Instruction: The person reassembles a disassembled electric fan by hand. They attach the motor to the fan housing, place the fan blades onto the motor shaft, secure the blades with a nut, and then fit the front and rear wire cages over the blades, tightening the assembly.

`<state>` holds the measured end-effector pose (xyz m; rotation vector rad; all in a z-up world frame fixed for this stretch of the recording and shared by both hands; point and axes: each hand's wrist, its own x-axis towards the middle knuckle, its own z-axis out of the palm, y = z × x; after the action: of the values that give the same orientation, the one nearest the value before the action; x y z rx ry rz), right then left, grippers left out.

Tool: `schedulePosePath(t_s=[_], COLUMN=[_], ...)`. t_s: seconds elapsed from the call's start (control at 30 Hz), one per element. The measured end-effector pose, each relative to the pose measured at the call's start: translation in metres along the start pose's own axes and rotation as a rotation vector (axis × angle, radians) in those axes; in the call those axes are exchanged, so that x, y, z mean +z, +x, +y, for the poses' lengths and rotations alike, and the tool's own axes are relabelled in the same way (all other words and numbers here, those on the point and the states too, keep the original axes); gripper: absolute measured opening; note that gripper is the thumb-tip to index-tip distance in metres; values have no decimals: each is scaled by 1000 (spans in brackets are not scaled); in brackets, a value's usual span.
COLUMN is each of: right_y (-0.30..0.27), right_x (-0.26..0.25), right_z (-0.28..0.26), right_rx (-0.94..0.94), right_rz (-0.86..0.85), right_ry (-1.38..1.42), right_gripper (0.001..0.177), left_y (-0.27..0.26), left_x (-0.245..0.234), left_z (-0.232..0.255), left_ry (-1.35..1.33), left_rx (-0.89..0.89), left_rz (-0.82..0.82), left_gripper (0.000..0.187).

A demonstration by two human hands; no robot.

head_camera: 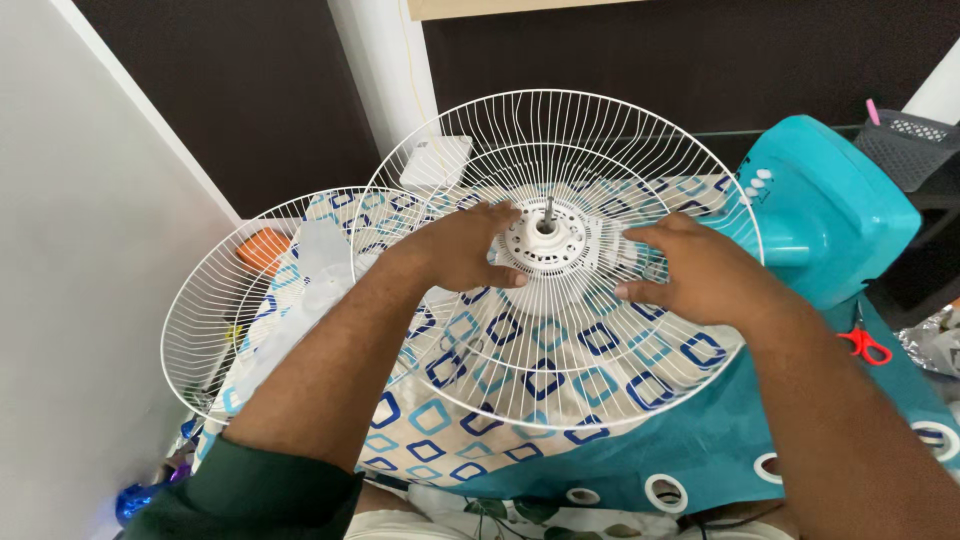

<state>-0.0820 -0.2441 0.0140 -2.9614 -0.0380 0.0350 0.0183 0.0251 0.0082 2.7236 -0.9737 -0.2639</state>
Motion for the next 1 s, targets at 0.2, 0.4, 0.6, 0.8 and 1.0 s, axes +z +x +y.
schedulePosePath(t_s=[0.2,0.4,0.6,0.8,1.0], right_y=[18,48,40,26,-10], right_x=[-1,-11,-4,2,20], right_z=[-2,1,0,22,64], right_rx=[75,-108,58,-18,-55], right_rz=[-142,-93,-126,-20,572], right_ry=[-205,-164,-193,-120,287], right_gripper=[84,82,83,78,45], left_y=[-5,-45,-83,-82,-86], left_x=[-20,-32,33,66,62], left_z=[-2,-27,-36,-27,-20], left_ry=[-44,-155,-445,-1734,-1823], left_rx=[-83,-102,-357,-428,-417], left_rz=[28,400,1183,1062,1101], left_gripper=[98,84,64,74,68])
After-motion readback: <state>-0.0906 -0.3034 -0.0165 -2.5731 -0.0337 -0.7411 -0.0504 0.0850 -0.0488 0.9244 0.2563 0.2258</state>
